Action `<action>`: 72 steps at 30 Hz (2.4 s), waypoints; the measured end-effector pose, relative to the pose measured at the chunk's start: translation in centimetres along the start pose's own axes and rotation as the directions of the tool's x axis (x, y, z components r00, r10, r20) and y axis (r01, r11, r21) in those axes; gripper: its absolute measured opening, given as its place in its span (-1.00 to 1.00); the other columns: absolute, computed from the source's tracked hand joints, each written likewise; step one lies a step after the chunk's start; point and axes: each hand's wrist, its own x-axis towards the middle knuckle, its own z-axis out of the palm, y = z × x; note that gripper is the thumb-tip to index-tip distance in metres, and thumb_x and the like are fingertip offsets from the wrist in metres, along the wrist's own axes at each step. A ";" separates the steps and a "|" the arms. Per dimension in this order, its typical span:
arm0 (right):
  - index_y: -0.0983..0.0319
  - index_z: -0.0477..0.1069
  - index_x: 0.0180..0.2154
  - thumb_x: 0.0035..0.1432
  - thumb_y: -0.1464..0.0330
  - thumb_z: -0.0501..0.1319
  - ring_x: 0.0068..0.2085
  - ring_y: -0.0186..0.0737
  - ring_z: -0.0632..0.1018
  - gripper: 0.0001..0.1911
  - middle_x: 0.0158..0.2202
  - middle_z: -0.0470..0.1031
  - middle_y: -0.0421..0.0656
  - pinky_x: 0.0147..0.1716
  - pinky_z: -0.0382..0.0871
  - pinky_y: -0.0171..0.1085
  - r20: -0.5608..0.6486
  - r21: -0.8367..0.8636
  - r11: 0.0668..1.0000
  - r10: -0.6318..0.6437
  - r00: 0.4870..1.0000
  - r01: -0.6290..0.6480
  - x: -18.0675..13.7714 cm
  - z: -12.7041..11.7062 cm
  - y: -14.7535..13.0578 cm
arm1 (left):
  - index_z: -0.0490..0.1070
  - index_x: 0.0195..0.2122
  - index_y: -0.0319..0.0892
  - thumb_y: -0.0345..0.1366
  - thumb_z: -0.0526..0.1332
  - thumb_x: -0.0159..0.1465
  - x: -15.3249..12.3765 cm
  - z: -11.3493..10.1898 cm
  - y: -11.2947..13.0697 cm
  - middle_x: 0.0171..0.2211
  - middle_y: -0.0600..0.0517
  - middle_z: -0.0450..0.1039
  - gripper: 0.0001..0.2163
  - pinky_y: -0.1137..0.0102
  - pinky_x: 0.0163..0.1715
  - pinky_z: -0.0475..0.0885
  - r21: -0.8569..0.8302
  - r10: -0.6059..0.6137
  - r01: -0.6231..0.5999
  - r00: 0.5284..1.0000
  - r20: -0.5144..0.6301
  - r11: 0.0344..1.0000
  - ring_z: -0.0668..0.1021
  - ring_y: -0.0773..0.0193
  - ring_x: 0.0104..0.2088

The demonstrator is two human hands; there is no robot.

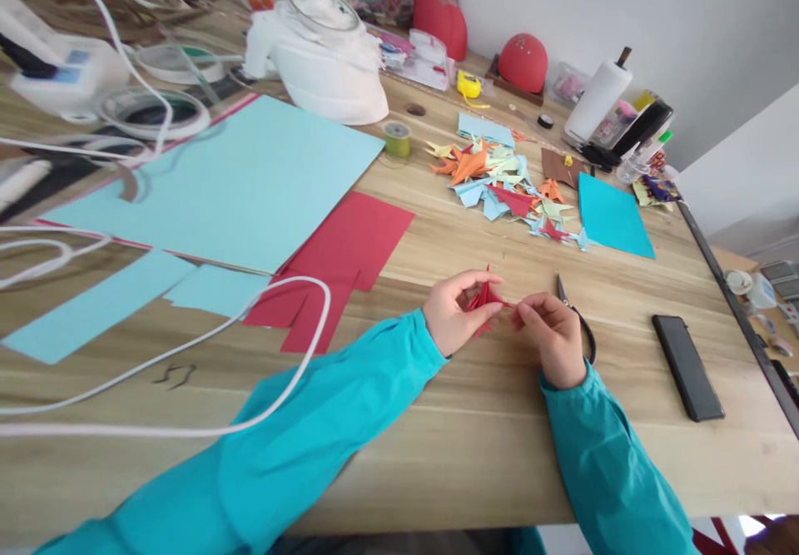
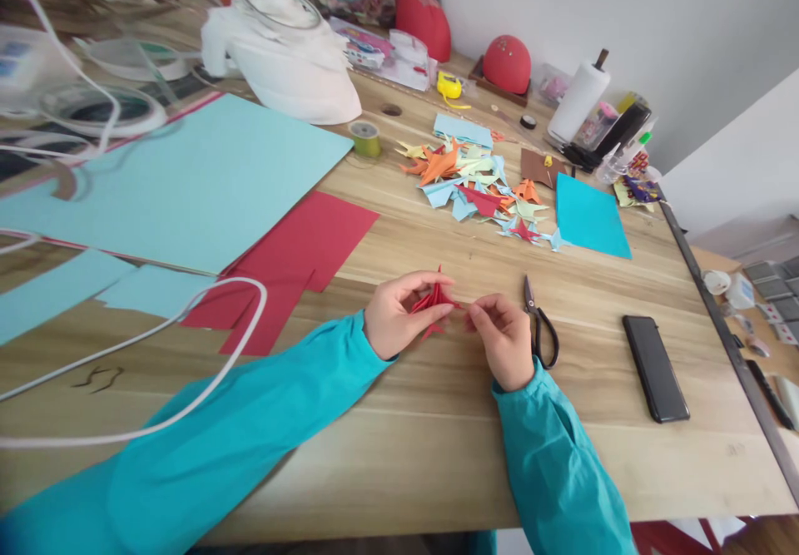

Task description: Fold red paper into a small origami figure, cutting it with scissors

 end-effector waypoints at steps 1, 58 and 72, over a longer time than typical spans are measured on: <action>0.24 0.39 -0.47 0.03 0.27 0.26 -0.54 -0.36 0.44 -0.83 -0.58 0.45 -0.23 -0.50 0.32 -0.34 -0.003 0.005 1.000 0.002 1.000 -0.002 0.0 0.0 0.0 | 0.41 -0.22 -0.27 -0.35 0.32 -0.02 0.0 0.0 0.0 -0.43 0.02 0.46 -0.69 0.46 -0.56 0.52 -0.003 -0.004 0.004 1.000 -0.002 1.000 0.53 0.32 -0.51; 0.18 0.46 -0.37 0.06 0.42 0.20 -0.45 -0.26 0.47 -0.92 -0.41 0.52 -0.15 -0.42 0.38 -0.27 0.007 -0.466 0.818 -0.379 0.926 0.338 -0.9 0.6 -0.1 | 0.55 -0.45 -0.23 -0.27 0.31 0.06 0.6 -0.4 0.2 -0.43 -0.03 0.43 -0.87 0.42 -0.33 0.42 0.030 0.162 -0.165 0.983 0.081 0.986 0.48 0.29 -0.35; 0.16 0.45 -0.32 0.06 0.44 0.20 -0.38 -0.22 0.48 -0.88 -0.38 0.50 -0.13 -0.39 0.38 -0.24 0.050 -0.523 0.765 -0.413 0.910 0.376 -0.8 0.6 -0.5 | 0.54 -0.46 -0.24 -0.47 0.33 -0.07 0.6 -0.1 -0.5 -0.38 -0.05 0.53 -0.89 0.37 -0.31 0.48 -0.015 0.115 -0.115 0.992 0.044 0.993 0.55 0.23 -0.32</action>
